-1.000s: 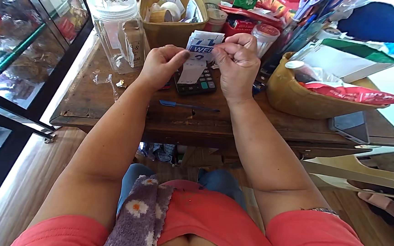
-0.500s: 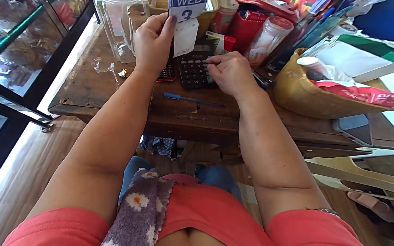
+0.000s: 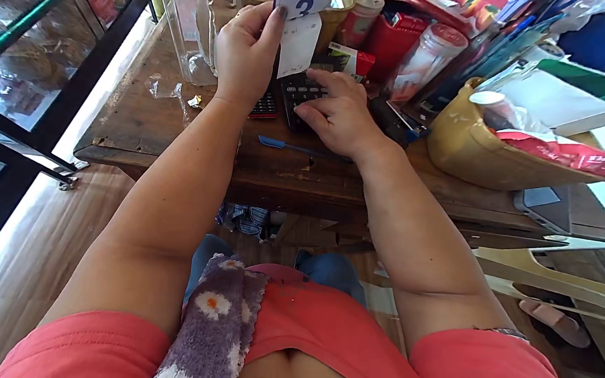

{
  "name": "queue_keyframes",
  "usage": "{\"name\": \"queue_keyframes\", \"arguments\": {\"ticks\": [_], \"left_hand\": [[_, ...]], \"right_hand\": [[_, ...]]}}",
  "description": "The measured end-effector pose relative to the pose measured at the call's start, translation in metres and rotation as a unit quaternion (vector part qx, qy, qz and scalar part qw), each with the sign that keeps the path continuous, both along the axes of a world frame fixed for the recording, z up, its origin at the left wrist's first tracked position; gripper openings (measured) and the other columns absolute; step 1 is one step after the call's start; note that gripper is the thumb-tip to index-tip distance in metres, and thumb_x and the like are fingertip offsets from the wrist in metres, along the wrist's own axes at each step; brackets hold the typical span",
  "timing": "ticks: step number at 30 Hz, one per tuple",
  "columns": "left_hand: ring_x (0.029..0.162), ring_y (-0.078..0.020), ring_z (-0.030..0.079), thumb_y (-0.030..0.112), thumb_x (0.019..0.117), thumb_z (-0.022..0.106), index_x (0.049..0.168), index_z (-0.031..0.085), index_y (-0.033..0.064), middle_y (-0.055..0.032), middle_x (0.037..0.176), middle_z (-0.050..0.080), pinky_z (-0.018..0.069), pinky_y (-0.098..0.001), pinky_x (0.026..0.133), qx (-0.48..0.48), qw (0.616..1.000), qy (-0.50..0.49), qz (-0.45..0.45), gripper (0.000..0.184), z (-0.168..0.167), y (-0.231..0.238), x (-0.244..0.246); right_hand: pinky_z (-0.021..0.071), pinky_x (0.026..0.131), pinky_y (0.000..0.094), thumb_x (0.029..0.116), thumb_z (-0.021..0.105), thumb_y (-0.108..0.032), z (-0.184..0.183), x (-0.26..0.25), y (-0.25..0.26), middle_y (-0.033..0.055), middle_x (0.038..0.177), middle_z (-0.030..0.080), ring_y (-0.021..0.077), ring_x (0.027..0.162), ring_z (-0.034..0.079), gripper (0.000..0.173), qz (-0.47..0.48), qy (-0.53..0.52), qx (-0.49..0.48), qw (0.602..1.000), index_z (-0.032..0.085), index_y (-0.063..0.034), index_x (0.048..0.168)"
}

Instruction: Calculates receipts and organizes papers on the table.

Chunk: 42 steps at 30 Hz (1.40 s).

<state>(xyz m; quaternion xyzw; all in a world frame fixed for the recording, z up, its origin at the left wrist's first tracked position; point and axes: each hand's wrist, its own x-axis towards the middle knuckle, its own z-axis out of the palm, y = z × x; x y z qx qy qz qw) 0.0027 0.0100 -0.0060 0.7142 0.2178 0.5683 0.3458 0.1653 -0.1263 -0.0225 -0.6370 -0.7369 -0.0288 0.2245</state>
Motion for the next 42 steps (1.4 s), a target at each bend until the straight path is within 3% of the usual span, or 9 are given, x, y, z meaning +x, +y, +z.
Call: {"name": "queue_keyframes", "arguments": {"ticks": [12, 16, 19, 23, 28, 33, 35, 37, 42], "left_hand": [[0.081, -0.003, 0.068, 0.018, 0.105, 0.053, 0.106, 0.073, 0.0041, -0.0006, 0.097, 0.072, 0.0572, -0.0224, 0.07, -0.008, 1.0, -0.019, -0.012, 0.024, -0.002, -0.001, 0.001], [0.079, -0.003, 0.069, 0.018, 0.1047, 0.054, 0.104, 0.073, 0.0046, 0.0007, 0.094, 0.072, 0.0577, -0.0232, 0.069, -0.011, 1.0, -0.025, -0.008, 0.024, -0.002, 0.001, 0.001], [0.077, -0.0026, 0.068, 0.018, 0.1047, 0.053, 0.103, 0.073, 0.0047, 0.0016, 0.092, 0.072, 0.0572, -0.023, 0.067, -0.014, 0.999, -0.029, -0.004, 0.024, -0.003, 0.001, 0.001], [0.079, -0.0039, 0.069, 0.017, 0.1047, 0.054, 0.105, 0.073, 0.0041, 0.0006, 0.092, 0.072, 0.0578, -0.0239, 0.067, -0.022, 0.999, -0.041, -0.018, 0.023, -0.003, 0.001, 0.002], [0.082, -0.0045, 0.07, 0.019, 0.105, 0.053, 0.105, 0.073, 0.0048, 0.0, 0.095, 0.073, 0.0589, -0.0253, 0.071, -0.02, 0.999, -0.029, -0.011, 0.025, -0.002, 0.001, 0.001], [0.082, -0.0045, 0.069, 0.019, 0.105, 0.053, 0.106, 0.073, 0.0051, -0.0002, 0.095, 0.072, 0.0581, -0.0247, 0.07, -0.022, 0.999, -0.026, -0.007, 0.024, -0.002, 0.001, 0.001], [0.081, -0.0041, 0.069, 0.019, 0.1047, 0.054, 0.105, 0.073, 0.0049, 0.0003, 0.093, 0.072, 0.0578, -0.0245, 0.071, -0.022, 0.999, -0.026, -0.008, 0.024, -0.002, 0.0, 0.0], [0.08, -0.0041, 0.069, 0.019, 0.1048, 0.054, 0.105, 0.073, 0.0048, 0.0007, 0.092, 0.072, 0.0579, -0.0246, 0.07, -0.023, 0.999, -0.033, -0.012, 0.024, -0.002, 0.0, 0.001], [0.077, -0.0077, 0.07, 0.018, 0.1058, 0.053, 0.108, 0.07, 0.0022, -0.0002, 0.089, 0.073, 0.0603, -0.0276, 0.067, -0.063, 0.995, -0.059, -0.055, 0.024, -0.001, -0.001, 0.002]], "right_hand": [[0.0279, 0.114, 0.0611, 0.1067, 0.046, -0.047, 0.001, 0.003, -0.003, 0.0117, 0.147, 0.059, 0.0312, 0.142, 0.048, 0.053, 0.054, 0.045, 0.033, 0.997, 0.082, -0.0087, 0.097], [0.0394, 0.112, 0.0478, 0.1106, 0.043, -0.029, 0.014, 0.017, -0.013, 0.0112, 0.115, 0.075, 0.0248, 0.117, 0.065, 0.042, -0.046, 0.112, 0.099, 0.988, 0.074, -0.0017, 0.12], [0.0517, 0.091, 0.0389, 0.1103, 0.041, -0.029, 0.022, 0.03, -0.017, 0.008, 0.096, 0.076, 0.0161, 0.092, 0.07, 0.042, -0.179, 0.146, 0.067, 0.971, 0.075, -0.0058, 0.119], [0.0508, 0.089, 0.0418, 0.1104, 0.041, -0.03, 0.026, 0.033, -0.017, 0.0073, 0.098, 0.076, 0.0159, 0.091, 0.07, 0.042, -0.209, 0.163, 0.018, 0.964, 0.075, -0.0069, 0.118], [0.0408, 0.11, 0.0443, 0.1091, 0.043, -0.027, 0.018, 0.025, -0.014, 0.0099, 0.115, 0.075, 0.0236, 0.119, 0.064, 0.041, -0.124, 0.106, 0.0, 0.987, 0.071, -0.0039, 0.128], [0.033, 0.113, 0.0552, 0.1098, 0.04, -0.029, 0.022, 0.018, -0.014, 0.0066, 0.143, 0.063, 0.0268, 0.138, 0.052, 0.045, -0.141, 0.072, -0.06, 0.986, 0.08, -0.0074, 0.103], [0.0334, 0.112, 0.0559, 0.11, 0.041, -0.028, 0.021, 0.017, -0.014, 0.0084, 0.138, 0.066, 0.0278, 0.134, 0.056, 0.044, -0.136, 0.078, -0.047, 0.987, 0.078, -0.006, 0.111], [0.0445, 0.104, 0.0489, 0.1102, 0.042, -0.028, 0.02, 0.018, -0.014, 0.0098, 0.116, 0.075, 0.0235, 0.114, 0.067, 0.042, -0.143, 0.099, 0.0, 0.985, 0.075, -0.0048, 0.118], [0.0514, 0.092, 0.035, 0.1115, 0.039, -0.035, 0.021, 0.026, -0.013, 0.0051, 0.104, 0.076, 0.0097, 0.099, 0.069, 0.047, -0.171, 0.247, 0.098, 0.949, 0.076, -0.0074, 0.104]]}}
